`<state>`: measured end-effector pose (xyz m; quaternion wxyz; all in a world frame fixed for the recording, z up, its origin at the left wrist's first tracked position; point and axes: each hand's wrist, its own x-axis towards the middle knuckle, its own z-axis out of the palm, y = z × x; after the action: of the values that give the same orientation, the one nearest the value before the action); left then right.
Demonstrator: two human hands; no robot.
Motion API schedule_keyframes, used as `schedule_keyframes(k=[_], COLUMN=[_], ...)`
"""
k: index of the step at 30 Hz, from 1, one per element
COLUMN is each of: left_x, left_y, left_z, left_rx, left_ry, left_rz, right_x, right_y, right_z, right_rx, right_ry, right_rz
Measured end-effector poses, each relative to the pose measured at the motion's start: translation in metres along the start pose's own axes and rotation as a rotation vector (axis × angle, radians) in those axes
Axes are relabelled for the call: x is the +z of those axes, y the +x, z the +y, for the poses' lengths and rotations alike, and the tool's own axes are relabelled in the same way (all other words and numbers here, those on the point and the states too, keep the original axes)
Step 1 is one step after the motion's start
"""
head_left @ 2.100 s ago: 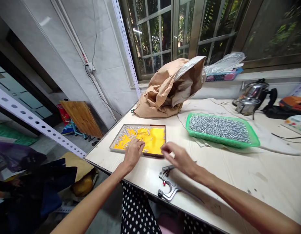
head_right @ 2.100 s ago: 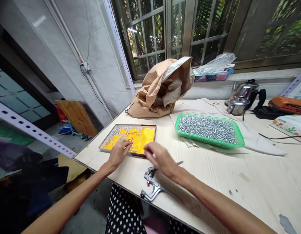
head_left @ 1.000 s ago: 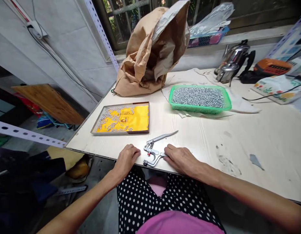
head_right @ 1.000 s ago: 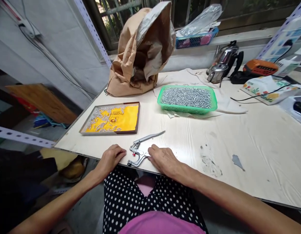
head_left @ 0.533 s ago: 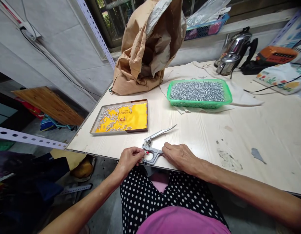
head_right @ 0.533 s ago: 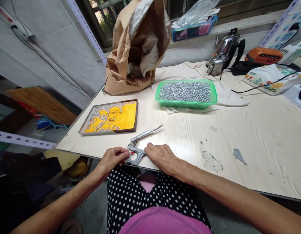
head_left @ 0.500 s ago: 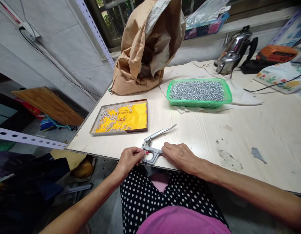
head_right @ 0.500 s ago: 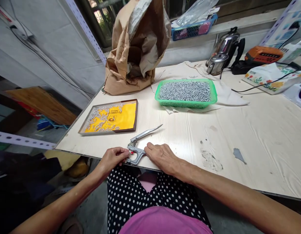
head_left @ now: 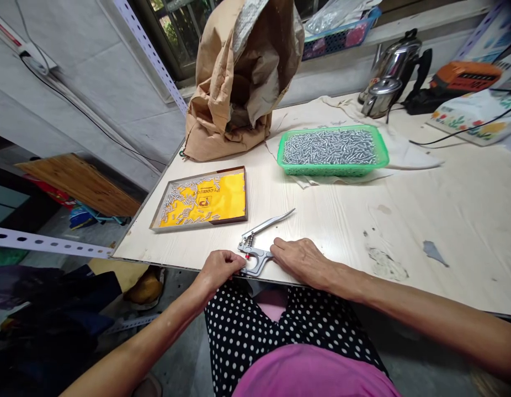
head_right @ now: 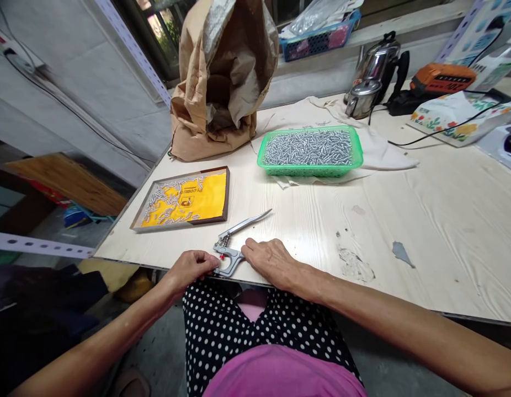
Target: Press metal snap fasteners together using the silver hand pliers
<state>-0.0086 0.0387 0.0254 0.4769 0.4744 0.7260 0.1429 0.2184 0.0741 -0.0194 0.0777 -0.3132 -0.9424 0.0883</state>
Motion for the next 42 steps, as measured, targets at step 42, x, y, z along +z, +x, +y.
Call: schedule_keyframes(k=[42], left_x=[0.009], left_y=[-0.009], left_z=[0.002], left_rx=[0.506], left_ry=[0.579], left_rz=[0.282], right_x=[-0.039], right_y=[0.009], right_z=[0.01], right_rx=[0.068], right_ry=[0.111], right_rz=[0.018])
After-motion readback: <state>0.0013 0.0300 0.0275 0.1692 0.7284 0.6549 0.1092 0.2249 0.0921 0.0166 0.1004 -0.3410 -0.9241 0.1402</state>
